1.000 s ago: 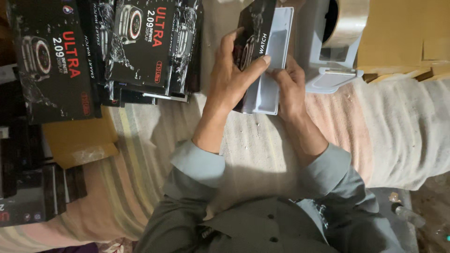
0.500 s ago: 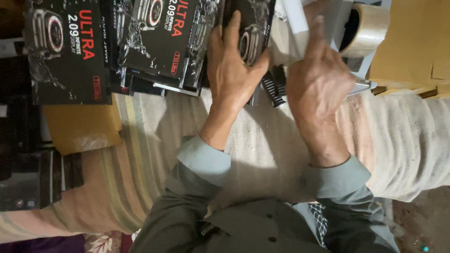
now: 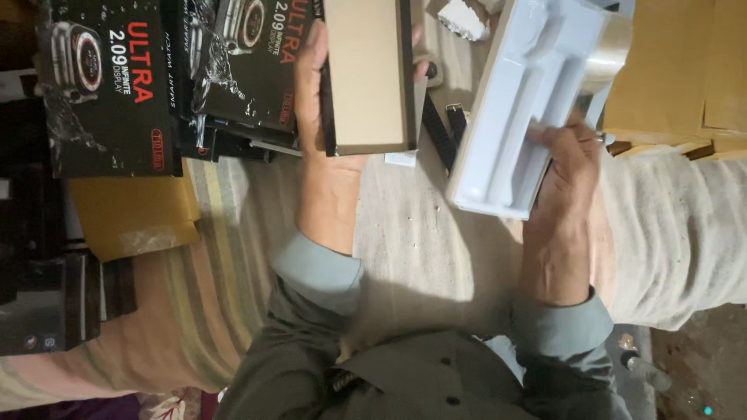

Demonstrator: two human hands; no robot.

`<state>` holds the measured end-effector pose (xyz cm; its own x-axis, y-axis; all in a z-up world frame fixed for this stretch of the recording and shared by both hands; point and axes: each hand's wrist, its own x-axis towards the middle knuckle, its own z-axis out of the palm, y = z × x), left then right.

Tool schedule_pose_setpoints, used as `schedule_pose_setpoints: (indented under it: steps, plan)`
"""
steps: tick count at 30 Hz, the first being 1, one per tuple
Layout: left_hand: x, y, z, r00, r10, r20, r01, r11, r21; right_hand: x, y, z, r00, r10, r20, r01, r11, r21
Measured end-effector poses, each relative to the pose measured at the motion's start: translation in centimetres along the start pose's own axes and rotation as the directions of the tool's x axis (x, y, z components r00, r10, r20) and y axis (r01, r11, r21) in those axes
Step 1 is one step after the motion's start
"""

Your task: The person unpacks smartwatch boxes, removes the watch, strap, and charger, places them into a brown shipping envelope, and seals it with tape. The process is repeated for multiple units.

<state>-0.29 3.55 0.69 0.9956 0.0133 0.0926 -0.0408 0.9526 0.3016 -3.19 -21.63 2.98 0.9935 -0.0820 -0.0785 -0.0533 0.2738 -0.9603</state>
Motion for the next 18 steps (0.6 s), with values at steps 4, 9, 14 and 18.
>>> schedule_pose_setpoints:
  steps: [4,9,14,18]
  plan:
    - [0.8,-1.1,-1.4,0.993,0.113,-0.039,-0.111,0.993,0.032,-0.8,1.1,1.8,0.942,0.236,0.240,-0.275,0.950,0.145]
    - [0.6,-2.3,-4.2,0.980,0.173,-0.097,-0.162,0.980,0.117,-0.2,1.5,4.8,0.915,0.258,0.311,-0.276,0.961,0.013]
    - [1.0,-2.8,-4.5,0.995,0.101,0.008,-0.101,0.995,-0.020,1.1,0.1,9.8,0.897,0.203,0.393,-0.181,0.979,-0.094]
    - [2.0,-3.6,-3.0,0.995,-0.069,-0.078,0.060,0.991,-0.117,1.4,-0.2,14.0,0.853,0.061,0.519,0.028,0.986,-0.161]
